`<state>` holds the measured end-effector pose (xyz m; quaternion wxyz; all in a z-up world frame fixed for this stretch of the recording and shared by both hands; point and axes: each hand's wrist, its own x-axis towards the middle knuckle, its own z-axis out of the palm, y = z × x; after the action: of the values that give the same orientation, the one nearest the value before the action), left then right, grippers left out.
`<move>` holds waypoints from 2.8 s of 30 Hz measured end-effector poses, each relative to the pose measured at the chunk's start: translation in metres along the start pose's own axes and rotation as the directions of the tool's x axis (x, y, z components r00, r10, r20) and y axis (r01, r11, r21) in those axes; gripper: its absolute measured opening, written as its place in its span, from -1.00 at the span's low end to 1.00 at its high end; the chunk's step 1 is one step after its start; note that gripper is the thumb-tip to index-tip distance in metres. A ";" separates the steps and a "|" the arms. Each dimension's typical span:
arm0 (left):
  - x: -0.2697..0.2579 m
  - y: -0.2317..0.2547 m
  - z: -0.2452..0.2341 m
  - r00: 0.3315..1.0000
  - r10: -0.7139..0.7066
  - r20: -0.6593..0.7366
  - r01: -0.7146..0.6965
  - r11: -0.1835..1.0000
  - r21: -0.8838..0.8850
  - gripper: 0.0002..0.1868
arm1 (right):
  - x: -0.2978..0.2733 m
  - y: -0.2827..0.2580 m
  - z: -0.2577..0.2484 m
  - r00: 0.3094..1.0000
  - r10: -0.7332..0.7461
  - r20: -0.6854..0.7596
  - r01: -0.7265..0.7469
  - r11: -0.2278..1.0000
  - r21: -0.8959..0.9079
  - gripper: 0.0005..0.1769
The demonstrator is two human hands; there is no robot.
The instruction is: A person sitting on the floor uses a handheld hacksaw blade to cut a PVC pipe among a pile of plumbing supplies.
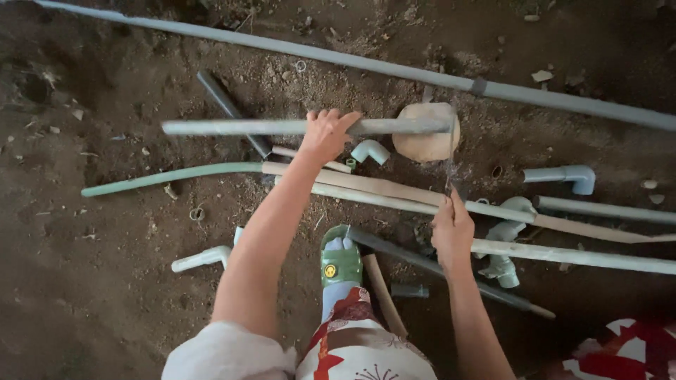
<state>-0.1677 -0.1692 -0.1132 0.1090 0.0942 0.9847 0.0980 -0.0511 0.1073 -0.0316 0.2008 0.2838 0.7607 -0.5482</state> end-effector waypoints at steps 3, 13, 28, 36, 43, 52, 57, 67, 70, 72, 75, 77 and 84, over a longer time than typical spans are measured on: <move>0.008 0.018 -0.040 0.989 0.098 -0.108 -0.095 0.995 0.033 -0.50 | -0.005 -0.007 -0.002 1.000 0.013 -0.011 -0.012 0.995 0.096 -0.44; 0.063 -0.005 0.008 0.963 0.170 -0.209 -0.184 0.982 -0.052 -0.45 | 0.009 0.003 -0.003 0.994 -0.105 -0.018 0.106 0.994 0.031 -0.46; 0.066 0.144 0.024 0.856 0.110 -0.506 -0.259 0.937 -0.234 -0.39 | 0.018 0.015 -0.021 0.996 -0.082 -0.027 0.083 0.996 0.031 -0.48; 0.061 0.153 0.027 0.904 0.027 -0.426 -0.194 0.915 -0.353 -0.60 | 0.009 0.022 -0.039 0.983 -0.181 0.032 0.181 0.984 0.003 -0.48; 0.065 0.161 0.001 0.976 -0.007 -0.217 -0.075 0.928 -0.366 -0.64 | 0.012 0.019 -0.040 0.986 -0.165 0.017 0.165 0.986 0.002 -0.51; 0.051 0.163 0.023 0.967 0.011 -0.255 -0.101 0.934 -0.344 -0.62 | 0.002 0.040 -0.042 0.995 -0.097 0.036 0.097 0.995 0.016 -0.50; 0.060 0.159 0.012 0.936 0.059 -0.348 -0.164 0.946 -0.281 -0.67 | 0.007 0.027 -0.043 0.987 -0.158 0.029 0.153 0.982 0.112 -0.52; 0.062 0.159 0.015 0.930 0.044 -0.365 -0.171 0.931 -0.324 -0.67 | -0.001 0.042 -0.045 0.985 -0.173 -0.023 0.174 0.976 0.128 -0.50; 0.060 0.157 0.010 0.927 0.066 -0.369 -0.189 0.932 -0.310 -0.66 | 0.000 0.042 -0.043 0.990 -0.139 -0.029 0.142 0.980 0.140 -0.49; 0.059 0.160 0.009 0.936 0.055 -0.347 -0.180 0.924 -0.339 -0.70 | 0.000 0.042 -0.043 0.990 -0.138 -0.019 0.140 0.982 0.131 -0.49; 0.058 0.161 0.006 0.949 0.045 -0.311 -0.155 0.928 -0.340 -0.71 | 0.004 0.050 -0.040 0.984 -0.177 -0.020 0.178 0.970 0.166 -0.49; 0.056 0.162 -0.002 0.960 0.037 -0.276 -0.137 0.926 -0.353 -0.69 | 0.003 0.046 -0.040 0.984 -0.179 -0.007 0.178 0.972 0.156 -0.48; 0.050 0.168 -0.023 0.967 0.029 -0.255 -0.137 0.898 -0.419 -0.72 | 0.002 0.049 -0.039 0.972 -0.236 0.002 0.233 0.962 0.140 -0.50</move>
<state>-0.1937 -0.0012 -0.0657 0.0021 0.0971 0.9391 0.3297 -0.0202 0.1561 -0.0557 0.1215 0.1996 0.7472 -0.6222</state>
